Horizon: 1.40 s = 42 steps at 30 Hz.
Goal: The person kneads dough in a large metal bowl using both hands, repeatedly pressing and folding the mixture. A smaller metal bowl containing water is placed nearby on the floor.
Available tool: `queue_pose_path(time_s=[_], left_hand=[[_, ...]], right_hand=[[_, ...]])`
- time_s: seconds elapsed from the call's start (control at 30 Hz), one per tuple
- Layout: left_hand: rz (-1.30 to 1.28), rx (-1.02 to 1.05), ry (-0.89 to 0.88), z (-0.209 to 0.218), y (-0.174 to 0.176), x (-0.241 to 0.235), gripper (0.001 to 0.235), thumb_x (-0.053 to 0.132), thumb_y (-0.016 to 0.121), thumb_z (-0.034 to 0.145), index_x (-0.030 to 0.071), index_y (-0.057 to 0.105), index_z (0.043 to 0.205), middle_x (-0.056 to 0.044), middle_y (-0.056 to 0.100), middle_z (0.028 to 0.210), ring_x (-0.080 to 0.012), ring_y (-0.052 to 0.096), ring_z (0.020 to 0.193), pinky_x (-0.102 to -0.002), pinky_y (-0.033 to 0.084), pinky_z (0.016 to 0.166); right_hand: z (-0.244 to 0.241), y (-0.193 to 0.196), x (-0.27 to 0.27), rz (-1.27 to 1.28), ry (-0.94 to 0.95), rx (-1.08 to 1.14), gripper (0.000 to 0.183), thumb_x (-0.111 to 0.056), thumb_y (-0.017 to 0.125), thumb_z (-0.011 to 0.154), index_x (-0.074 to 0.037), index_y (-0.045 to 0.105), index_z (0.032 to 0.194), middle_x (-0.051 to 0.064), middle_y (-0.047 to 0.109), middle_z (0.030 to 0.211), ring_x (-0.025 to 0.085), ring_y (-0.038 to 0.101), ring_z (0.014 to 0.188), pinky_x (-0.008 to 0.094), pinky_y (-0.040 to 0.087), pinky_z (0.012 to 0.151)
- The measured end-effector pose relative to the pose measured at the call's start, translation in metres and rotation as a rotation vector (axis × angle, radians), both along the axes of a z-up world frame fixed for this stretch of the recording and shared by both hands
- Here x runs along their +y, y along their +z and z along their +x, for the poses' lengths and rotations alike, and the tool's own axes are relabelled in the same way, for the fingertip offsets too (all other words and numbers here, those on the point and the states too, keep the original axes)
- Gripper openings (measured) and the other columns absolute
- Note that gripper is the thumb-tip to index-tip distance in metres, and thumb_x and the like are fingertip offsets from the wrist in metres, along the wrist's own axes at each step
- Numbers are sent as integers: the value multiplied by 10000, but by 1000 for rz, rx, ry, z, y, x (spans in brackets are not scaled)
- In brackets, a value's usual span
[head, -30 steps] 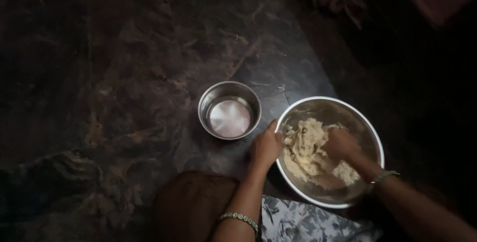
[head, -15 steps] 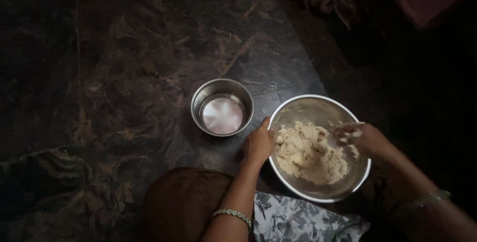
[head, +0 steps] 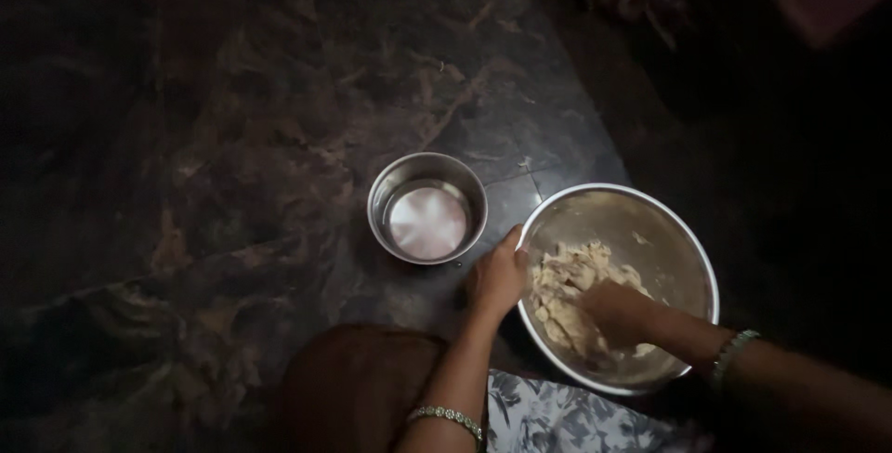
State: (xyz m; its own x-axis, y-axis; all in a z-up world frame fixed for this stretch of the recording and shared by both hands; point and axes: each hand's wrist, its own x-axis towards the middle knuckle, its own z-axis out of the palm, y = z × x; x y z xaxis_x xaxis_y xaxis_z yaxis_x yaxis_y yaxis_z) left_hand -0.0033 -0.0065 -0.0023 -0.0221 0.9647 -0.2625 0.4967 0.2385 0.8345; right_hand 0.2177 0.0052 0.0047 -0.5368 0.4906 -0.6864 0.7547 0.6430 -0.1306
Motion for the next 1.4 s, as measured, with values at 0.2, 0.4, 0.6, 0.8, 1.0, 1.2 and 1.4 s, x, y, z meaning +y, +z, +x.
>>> queue_pose_path(time_s=[0.2, 0.4, 0.6, 0.8, 1.0, 1.2, 1.4], left_hand=[[-35, 54, -11, 7, 6, 2, 505, 314, 532, 969, 253, 498, 1469, -226, 705, 1136, -472, 660, 1045, -583, 497, 902], [-78, 64, -34, 6, 12, 2, 528, 315, 508, 978, 262, 470, 1501, -258, 703, 1093, -483, 660, 1028, -599, 491, 896], [6, 48, -2, 5, 0, 2, 506, 335, 526, 977, 230, 504, 1471, -250, 703, 1117, -476, 665, 1034, -575, 507, 894], [35, 36, 19, 3, -3, 1, 486, 335, 542, 963, 228, 552, 1437, -256, 699, 1112, -477, 656, 1041, -562, 507, 912], [41, 40, 0, 2, 2, 0, 488, 276, 510, 967, 209, 544, 1449, -249, 700, 1146, -473, 662, 1056, -558, 500, 936], [-30, 48, -14, 2, 8, -1, 512, 281, 530, 961, 212, 512, 1468, -233, 685, 1200, -457, 651, 1096, -545, 499, 947], [-1, 43, -36, 1, 7, 0, 526, 276, 537, 967, 205, 489, 1485, -240, 691, 1185, -455, 658, 1088, -540, 504, 944]], right_hand=[[13, -36, 10, 220, -206, 129, 774, -64, 801, 662, -100, 572, 1401, 208, 696, 962, 360, 689, 913, 465, 563, 798], [10, -48, 41, 282, -674, 2, 302, -134, 729, 835, -3, 725, 1107, 167, 745, 920, 270, 755, 784, 394, 618, 692], [5, -55, 46, 317, -1021, 8, 426, -70, 657, 894, -12, 602, 1313, 200, 722, 1031, 289, 769, 792, 409, 656, 649], [14, -7, 20, 46, -1166, 331, 482, -100, 729, 881, -28, 610, 1342, 206, 742, 1183, 277, 757, 941, 370, 647, 725], [66, 30, -22, 19, -675, 765, 650, 130, 587, 733, -82, 705, 1337, 218, 625, 1391, 313, 635, 1129, 432, 628, 769], [89, 34, 1, -116, -1487, 613, 436, -77, 601, 964, -8, 587, 1394, 252, 555, 1492, 427, 719, 1115, 498, 646, 763], [0, 11, 16, -80, -1188, 360, 1098, -232, 845, 749, -194, 175, 1619, 126, 512, 1466, 349, 753, 1056, 477, 646, 893]])
